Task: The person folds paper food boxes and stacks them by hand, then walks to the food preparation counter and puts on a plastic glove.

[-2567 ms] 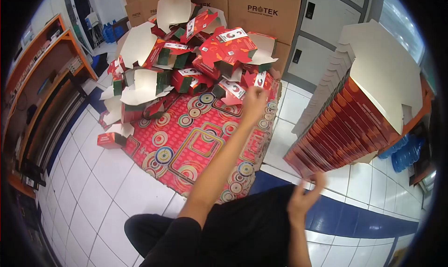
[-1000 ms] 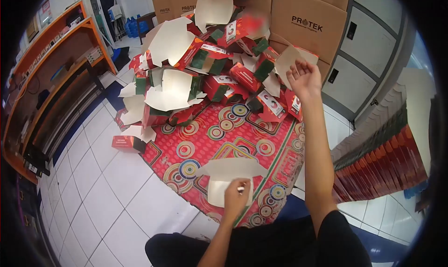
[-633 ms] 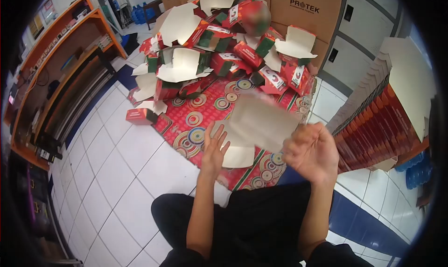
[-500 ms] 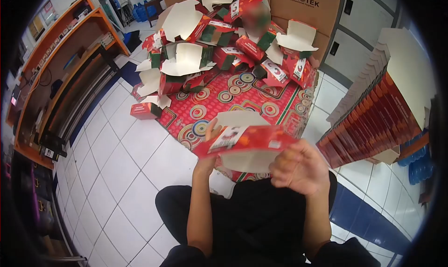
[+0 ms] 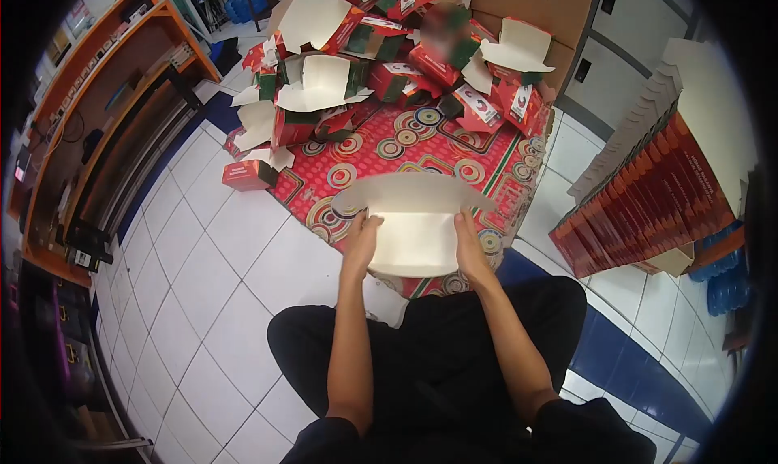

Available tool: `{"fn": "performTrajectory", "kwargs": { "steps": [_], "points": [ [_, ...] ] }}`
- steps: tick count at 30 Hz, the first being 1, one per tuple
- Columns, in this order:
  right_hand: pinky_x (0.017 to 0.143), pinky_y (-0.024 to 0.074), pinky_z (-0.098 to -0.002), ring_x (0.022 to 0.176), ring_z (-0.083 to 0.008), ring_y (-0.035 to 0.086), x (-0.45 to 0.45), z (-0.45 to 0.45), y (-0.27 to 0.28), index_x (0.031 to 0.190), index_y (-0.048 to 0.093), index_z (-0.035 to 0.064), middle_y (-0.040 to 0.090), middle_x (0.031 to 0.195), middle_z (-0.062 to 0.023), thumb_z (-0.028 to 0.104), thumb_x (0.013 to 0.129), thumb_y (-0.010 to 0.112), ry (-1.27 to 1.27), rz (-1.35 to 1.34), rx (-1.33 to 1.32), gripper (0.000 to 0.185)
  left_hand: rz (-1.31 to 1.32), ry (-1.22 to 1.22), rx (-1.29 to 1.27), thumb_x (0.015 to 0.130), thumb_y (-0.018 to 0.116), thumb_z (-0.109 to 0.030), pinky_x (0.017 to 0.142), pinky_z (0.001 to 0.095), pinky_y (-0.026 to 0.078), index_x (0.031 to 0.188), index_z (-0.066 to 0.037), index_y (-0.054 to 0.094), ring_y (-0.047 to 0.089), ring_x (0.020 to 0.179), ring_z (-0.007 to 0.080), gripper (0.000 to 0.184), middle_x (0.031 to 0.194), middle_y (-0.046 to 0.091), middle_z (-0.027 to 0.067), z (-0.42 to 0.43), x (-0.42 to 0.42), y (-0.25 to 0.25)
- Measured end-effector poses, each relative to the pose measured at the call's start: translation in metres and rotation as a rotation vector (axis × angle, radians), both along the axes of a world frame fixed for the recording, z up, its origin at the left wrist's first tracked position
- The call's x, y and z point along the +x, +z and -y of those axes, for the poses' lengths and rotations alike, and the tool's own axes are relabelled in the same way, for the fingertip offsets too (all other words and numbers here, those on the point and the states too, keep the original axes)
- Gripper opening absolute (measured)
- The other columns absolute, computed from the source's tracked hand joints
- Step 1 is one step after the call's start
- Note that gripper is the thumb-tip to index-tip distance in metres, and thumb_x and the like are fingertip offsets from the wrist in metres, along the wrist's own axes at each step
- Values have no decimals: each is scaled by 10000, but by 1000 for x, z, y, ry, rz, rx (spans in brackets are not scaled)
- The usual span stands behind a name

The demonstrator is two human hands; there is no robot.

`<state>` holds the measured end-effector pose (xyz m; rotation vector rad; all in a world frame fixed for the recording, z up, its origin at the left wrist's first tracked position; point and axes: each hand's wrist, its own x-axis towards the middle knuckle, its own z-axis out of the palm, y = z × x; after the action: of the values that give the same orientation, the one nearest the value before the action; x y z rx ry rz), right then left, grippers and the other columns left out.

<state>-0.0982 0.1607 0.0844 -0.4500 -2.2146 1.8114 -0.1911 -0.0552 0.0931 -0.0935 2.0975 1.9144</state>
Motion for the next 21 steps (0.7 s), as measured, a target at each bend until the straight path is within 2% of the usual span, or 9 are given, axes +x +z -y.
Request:
{"fn": "performTrajectory", "kwargs": {
  "steps": [3, 8, 11, 12, 13, 14, 16, 17, 21],
  "points": [
    [1152, 317, -427, 1370, -401, 470, -33, 3, -13, 1435, 387, -41, 518, 1402, -281, 412, 1101, 359, -79, -5, -68, 564, -13, -24, -227, 949, 540, -290, 981, 353, 470, 1353, 33, 569, 634, 1108, 238, 519, 1226, 672, 148, -7, -33, -6],
    [1069, 401, -468, 1264, -443, 551, -78, -15, -24, 1296, 408, -25, 553, 1302, -334, 420, 1072, 398, -296, 144, -34, 499, -42, 70, 229, 987, 463, -356, 1059, 353, 414, 1373, 38, 596, 600, 1220, 254, 568, 1359, 641, 181, 0, -55, -82],
    [1007, 432, -485, 1155, -463, 604, -91, -10, -64, 1243, 407, -16, 570, 1225, -358, 420, 1048, 466, -221, 141, -25, 481, -52, 79, 172, 1013, 415, -336, 1086, 357, 395, 1382, 44, 573, 558, 1297, 265, 553, 1416, 603, 188, -8, -49, -105],
    [994, 445, -458, 1139, -403, 612, -92, -4, -70, 1253, 429, 0, 597, 1193, -306, 423, 1042, 501, -229, 94, 35, 478, -147, 7, 116, 1017, 412, -343, 1093, 357, 390, 1386, 43, 564, 545, 1319, 282, 555, 1438, 587, 188, -11, -45, -108],
    [981, 457, -431, 1122, -343, 620, -92, 0, -75, 1262, 452, 17, 623, 1160, -253, 427, 1036, 537, -240, 46, 98, 476, -207, 129, -150, 1020, 433, -330, 1013, 378, 442, 1292, 26, 624, 618, 1179, 329, 487, 1282, 662, 219, -14, -36, -111],
    [981, 457, -431, 1122, -343, 620, -90, 0, -78, 1262, 452, 17, 623, 1160, -253, 427, 1036, 537, -241, 55, 99, 476, -198, 127, -151, 1020, 433, -330, 1013, 378, 442, 1292, 26, 624, 618, 1179, 329, 487, 1282, 662, 219, -13, -31, -112],
    [926, 481, -473, 1018, -400, 661, -82, 1, -63, 1170, 549, -2, 676, 1067, -254, 371, 1010, 584, -258, 112, 127, 407, -66, 78, -329, 1017, 497, -313, 953, 372, 468, 1248, 26, 660, 649, 1113, 260, 441, 1159, 711, 182, -9, -21, -100],
    [926, 481, -473, 1018, -400, 661, -79, 0, -57, 1170, 549, -2, 676, 1067, -254, 371, 1010, 584, -263, 118, 127, 407, -90, 98, -403, 1024, 495, -295, 842, 402, 489, 1121, 14, 692, 682, 925, 307, 380, 959, 721, 196, -9, -14, -96],
    [893, 501, -426, 1008, -329, 676, -68, -12, -57, 1138, 658, -2, 712, 1051, -181, 391, 993, 626, -262, 233, 18, 420, -226, 86, -515, 1031, 493, -310, 787, 429, 493, 1071, 5, 693, 674, 850, 359, 376, 907, 714, 210, -13, 7, -93]
  ]
}}
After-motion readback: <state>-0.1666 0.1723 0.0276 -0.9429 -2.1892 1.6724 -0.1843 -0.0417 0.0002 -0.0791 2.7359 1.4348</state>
